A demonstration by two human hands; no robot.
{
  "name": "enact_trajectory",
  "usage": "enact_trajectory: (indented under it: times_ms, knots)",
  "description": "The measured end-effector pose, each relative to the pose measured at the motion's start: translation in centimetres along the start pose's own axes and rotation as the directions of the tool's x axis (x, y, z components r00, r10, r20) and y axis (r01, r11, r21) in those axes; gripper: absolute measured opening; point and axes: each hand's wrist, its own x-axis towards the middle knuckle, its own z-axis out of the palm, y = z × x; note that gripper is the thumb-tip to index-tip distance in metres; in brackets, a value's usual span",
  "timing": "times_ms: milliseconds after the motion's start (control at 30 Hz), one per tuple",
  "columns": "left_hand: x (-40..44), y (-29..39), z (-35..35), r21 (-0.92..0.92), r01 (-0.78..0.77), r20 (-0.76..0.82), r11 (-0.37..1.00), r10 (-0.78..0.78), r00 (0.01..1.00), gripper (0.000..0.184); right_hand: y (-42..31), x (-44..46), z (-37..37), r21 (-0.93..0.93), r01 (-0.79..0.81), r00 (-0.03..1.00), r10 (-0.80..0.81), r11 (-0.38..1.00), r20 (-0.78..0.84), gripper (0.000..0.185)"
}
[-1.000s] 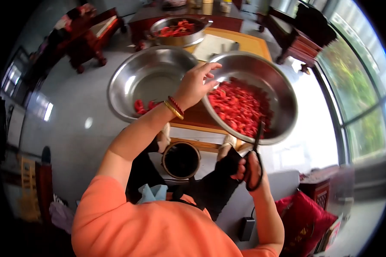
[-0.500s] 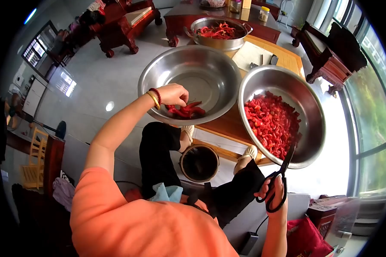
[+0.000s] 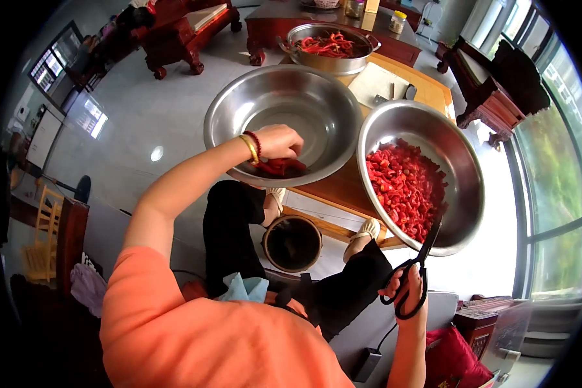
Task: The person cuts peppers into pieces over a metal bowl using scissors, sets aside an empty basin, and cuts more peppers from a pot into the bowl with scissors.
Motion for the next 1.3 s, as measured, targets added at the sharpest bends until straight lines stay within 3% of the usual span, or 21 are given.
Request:
enact_trajectory:
  times_ms: [100, 200, 333, 433, 533, 567, 667, 800, 867, 933, 1000, 1067, 1300]
  knots:
    - [0.7, 1.6, 0.3, 0.036, -0.091, 0.108, 0.995, 0.087, 0.99, 0.019, -0.2, 0.3, 0.4, -0.009, 0.02, 0.999, -0.019, 1.0, 0.049, 0.041]
    - [1.3, 2.2, 0.9, 0.118, 0.011, 0.075, 0.993, -0.02, 0.997, 0.018, -0.6, 0.0, 0.6, -0.01, 0.029, 0.998, -0.029, 1.0, 0.053, 0.041]
    - [1.7, -0.5, -0.7, -0.159, -0.138, -0.193, 0.978, 0.106, 0.976, 0.024, -0.3, -0.4, 0.0, 0.018, 0.032, 0.999, -0.032, 0.999, 0.028, 0.039]
    - [0.3, -0.7, -2.4, -0.642, -0.034, -0.16, 0.766, -0.09, 0.983, 0.019, 0.2, -0.2, -0.7, 0.044, -0.004, 0.999, 0.002, 0.999, 0.033, 0.039]
    - [-1.7, 1.9, -3.8, -0.78, -0.065, -0.226, 0.623, -0.183, 0.957, 0.013, 0.4, 0.1, -0.3, 0.035, -0.014, 0.997, 0.011, 0.999, 0.074, 0.039]
    - [-2.3, 3.3, -4.1, -0.787, -0.117, -0.281, 0.606, -0.185, 0.942, 0.012, 0.8, 0.4, -0.4, 0.055, -0.014, 0.994, 0.008, 0.998, 0.107, 0.039]
    - [-3.1, 6.7, -4.2, -0.633, -0.269, -0.505, 0.725, -0.124, 0.854, 0.012, 1.2, 0.9, 0.5, -0.031, 0.015, 0.991, -0.011, 0.999, 0.136, 0.033]
    - [-2.9, 10.5, -3.1, -0.558, -0.357, -0.604, 0.749, -0.072, 0.794, 0.013, 0.1, 0.4, 2.1, -0.301, 0.033, 0.991, 0.009, 0.953, 0.137, 0.032]
    - [-2.7, 12.6, -2.3, -0.624, -0.338, -0.546, 0.705, -0.084, 0.833, 0.014, -0.1, 0.2, 2.7, -0.385, -0.013, 0.993, 0.058, 0.923, 0.105, 0.037]
    - [-1.9, 14.4, -1.3, -0.618, -0.399, -0.546, 0.677, -0.005, 0.837, 0.015, 0.8, 0.8, 1.7, -0.505, 0.097, 0.985, -0.01, 0.858, 0.171, 0.043]
    - [-1.3, 16.0, -0.5, -0.676, -0.355, -0.467, 0.645, -0.004, 0.884, 0.016, 0.5, 0.9, 1.3, -0.594, 0.065, 0.987, 0.035, 0.802, 0.155, 0.048]
    - [-0.7, 17.0, 0.0, -0.634, -0.337, -0.444, 0.696, 0.029, 0.896, 0.014, 0.2, 0.7, 1.2, -0.578, 0.052, 0.995, 0.004, 0.814, 0.096, 0.047]
    - [0.7, 19.2, 0.2, -0.737, -0.415, -0.444, 0.534, 0.081, 0.892, 0.014, -1.0, 0.0, 0.5, -0.573, 0.041, 0.999, -0.045, 0.818, 0.008, 0.052]
